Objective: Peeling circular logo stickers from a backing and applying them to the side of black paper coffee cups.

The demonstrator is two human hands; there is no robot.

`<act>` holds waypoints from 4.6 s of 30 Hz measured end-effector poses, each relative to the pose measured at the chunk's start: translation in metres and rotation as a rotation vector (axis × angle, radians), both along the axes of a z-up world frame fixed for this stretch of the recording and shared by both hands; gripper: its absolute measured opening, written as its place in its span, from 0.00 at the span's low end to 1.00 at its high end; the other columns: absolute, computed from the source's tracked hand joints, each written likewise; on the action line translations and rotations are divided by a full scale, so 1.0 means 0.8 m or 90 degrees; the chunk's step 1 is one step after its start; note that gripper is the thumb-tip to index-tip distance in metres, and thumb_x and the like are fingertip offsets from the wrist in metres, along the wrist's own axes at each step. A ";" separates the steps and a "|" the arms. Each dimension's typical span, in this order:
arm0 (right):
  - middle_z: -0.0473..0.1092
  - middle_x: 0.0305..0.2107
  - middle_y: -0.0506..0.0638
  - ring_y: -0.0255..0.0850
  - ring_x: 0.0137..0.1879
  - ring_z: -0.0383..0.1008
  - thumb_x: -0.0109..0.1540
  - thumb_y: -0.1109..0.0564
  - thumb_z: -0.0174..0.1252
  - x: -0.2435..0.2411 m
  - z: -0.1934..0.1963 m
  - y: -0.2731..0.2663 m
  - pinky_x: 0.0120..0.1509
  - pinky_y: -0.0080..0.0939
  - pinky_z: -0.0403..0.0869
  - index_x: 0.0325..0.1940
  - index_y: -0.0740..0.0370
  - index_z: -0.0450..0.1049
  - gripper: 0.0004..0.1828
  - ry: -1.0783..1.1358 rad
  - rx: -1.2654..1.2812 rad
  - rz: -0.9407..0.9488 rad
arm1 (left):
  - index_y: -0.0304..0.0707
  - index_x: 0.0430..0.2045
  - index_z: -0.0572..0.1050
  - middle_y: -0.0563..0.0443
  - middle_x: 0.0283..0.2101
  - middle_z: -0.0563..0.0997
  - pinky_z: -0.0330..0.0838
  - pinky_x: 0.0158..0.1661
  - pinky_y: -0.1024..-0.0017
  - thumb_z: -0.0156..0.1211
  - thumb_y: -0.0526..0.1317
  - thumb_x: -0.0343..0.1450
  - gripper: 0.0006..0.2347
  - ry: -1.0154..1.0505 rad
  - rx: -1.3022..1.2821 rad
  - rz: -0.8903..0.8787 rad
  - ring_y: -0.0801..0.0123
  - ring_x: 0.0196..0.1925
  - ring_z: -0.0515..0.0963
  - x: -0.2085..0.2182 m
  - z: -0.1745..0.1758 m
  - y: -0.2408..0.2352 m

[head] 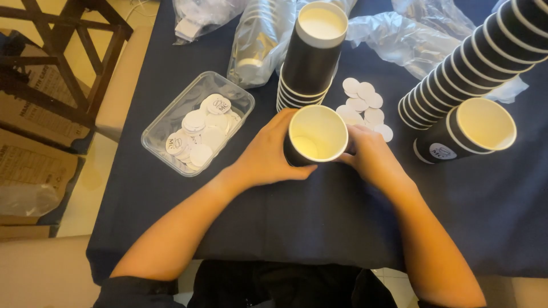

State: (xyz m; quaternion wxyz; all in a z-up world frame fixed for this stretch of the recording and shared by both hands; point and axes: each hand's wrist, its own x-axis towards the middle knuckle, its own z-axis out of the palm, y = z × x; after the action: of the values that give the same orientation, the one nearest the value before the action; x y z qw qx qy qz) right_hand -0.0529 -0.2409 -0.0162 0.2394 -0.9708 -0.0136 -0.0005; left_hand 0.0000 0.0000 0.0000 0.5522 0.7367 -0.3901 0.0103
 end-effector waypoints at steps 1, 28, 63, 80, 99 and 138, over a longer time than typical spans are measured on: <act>0.76 0.43 0.54 0.54 0.46 0.81 0.52 0.55 0.77 0.000 -0.010 -0.005 0.49 0.52 0.80 0.51 0.59 0.75 0.25 0.019 -0.009 -0.012 | 0.30 0.57 0.69 0.36 0.54 0.76 0.71 0.62 0.46 0.80 0.43 0.56 0.35 0.003 0.035 -0.016 0.38 0.61 0.76 0.003 0.000 0.002; 0.73 0.46 0.54 0.60 0.56 0.78 0.58 0.52 0.70 -0.006 -0.039 -0.017 0.56 0.59 0.80 0.56 0.50 0.66 0.26 0.031 -0.066 -0.006 | 0.43 0.60 0.71 0.42 0.63 0.70 0.68 0.53 0.59 0.62 0.45 0.73 0.21 -0.394 -0.066 0.228 0.50 0.61 0.74 -0.036 -0.028 -0.019; 0.79 0.35 0.62 0.41 0.39 0.83 0.62 0.72 0.63 -0.054 0.019 0.066 0.49 0.43 0.85 0.42 0.79 0.78 0.06 -0.203 0.797 -0.096 | 0.33 0.40 0.85 0.45 0.46 0.88 0.84 0.40 0.70 0.71 0.30 0.70 0.07 -0.432 -0.216 0.221 0.53 0.47 0.89 -0.054 0.012 -0.026; 0.75 0.34 0.69 0.46 0.37 0.81 0.58 0.77 0.63 -0.053 0.023 0.055 0.45 0.47 0.85 0.38 0.86 0.76 0.05 -0.214 0.836 0.015 | 0.22 0.44 0.82 0.36 0.47 0.87 0.87 0.46 0.64 0.66 0.24 0.72 0.08 -0.384 -0.256 0.166 0.52 0.47 0.89 -0.065 0.028 -0.024; 0.77 0.32 0.69 0.45 0.37 0.80 0.56 0.74 0.67 -0.054 0.032 0.047 0.43 0.42 0.82 0.35 0.82 0.79 0.05 -0.248 0.720 0.060 | 0.28 0.42 0.84 0.39 0.48 0.87 0.87 0.47 0.67 0.67 0.27 0.71 0.07 -0.441 -0.240 0.160 0.55 0.48 0.90 -0.061 0.014 -0.023; 0.79 0.35 0.64 0.40 0.36 0.82 0.58 0.72 0.67 -0.054 0.025 0.045 0.42 0.39 0.84 0.37 0.79 0.80 0.04 -0.242 0.635 0.025 | 0.30 0.44 0.84 0.40 0.50 0.87 0.87 0.47 0.69 0.61 0.29 0.75 0.07 -0.495 -0.212 0.192 0.55 0.50 0.89 -0.059 0.015 -0.021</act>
State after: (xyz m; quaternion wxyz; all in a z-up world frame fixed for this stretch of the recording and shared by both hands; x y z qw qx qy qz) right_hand -0.0963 -0.2048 0.0039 0.6652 -0.7214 -0.0730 -0.1783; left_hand -0.0475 -0.0169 0.0118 0.4678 0.6276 -0.4501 0.4298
